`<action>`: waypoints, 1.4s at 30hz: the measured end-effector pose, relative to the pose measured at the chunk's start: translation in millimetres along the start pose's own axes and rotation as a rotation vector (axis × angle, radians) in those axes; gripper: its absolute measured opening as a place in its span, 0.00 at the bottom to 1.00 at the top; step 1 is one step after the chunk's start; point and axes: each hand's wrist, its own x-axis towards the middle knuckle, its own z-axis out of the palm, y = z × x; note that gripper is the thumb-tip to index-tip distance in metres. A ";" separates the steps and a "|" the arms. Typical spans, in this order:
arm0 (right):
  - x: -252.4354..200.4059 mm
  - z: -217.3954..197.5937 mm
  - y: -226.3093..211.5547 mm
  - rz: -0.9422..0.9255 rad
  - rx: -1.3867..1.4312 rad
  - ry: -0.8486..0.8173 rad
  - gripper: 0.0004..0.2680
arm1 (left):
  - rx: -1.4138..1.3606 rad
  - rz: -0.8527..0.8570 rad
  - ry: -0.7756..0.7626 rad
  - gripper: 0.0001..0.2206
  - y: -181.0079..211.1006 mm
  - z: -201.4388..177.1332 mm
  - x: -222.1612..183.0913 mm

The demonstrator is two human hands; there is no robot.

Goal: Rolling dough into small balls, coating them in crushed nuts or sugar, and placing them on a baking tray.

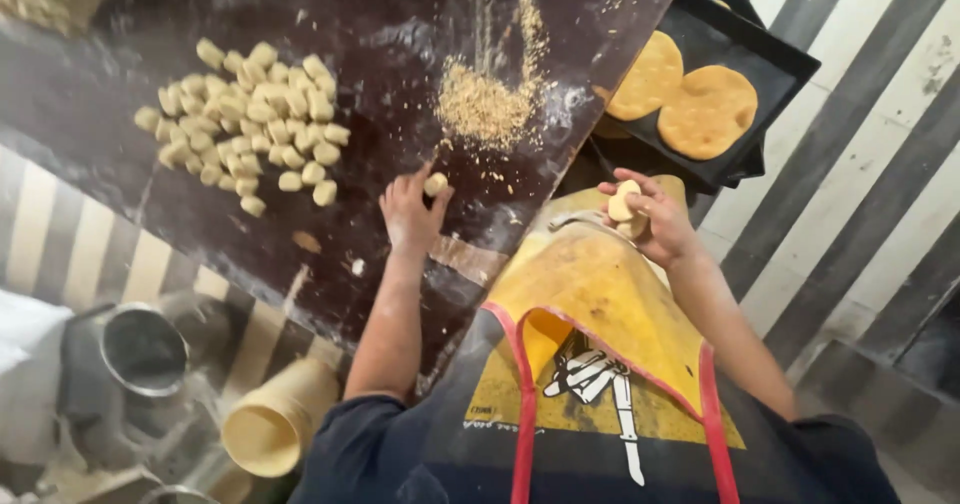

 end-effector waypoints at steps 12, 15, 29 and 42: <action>11.7 19.0 -0.4 0.105 -0.113 -0.048 0.14 | 0.296 -0.306 -0.254 0.37 12.5 41.7 76.8; 10.7 24.5 -2.9 0.057 -0.095 -0.095 0.15 | 0.301 -0.286 -0.195 0.38 8.0 47.5 74.6; -5.0 -15.5 0.6 -0.027 0.015 0.036 0.09 | 0.205 -0.302 -0.048 0.35 -20.3 48.3 72.5; -1.5 -10.5 1.3 -0.062 -0.136 0.014 0.13 | -0.274 -0.425 -0.280 0.16 -22.5 44.6 37.4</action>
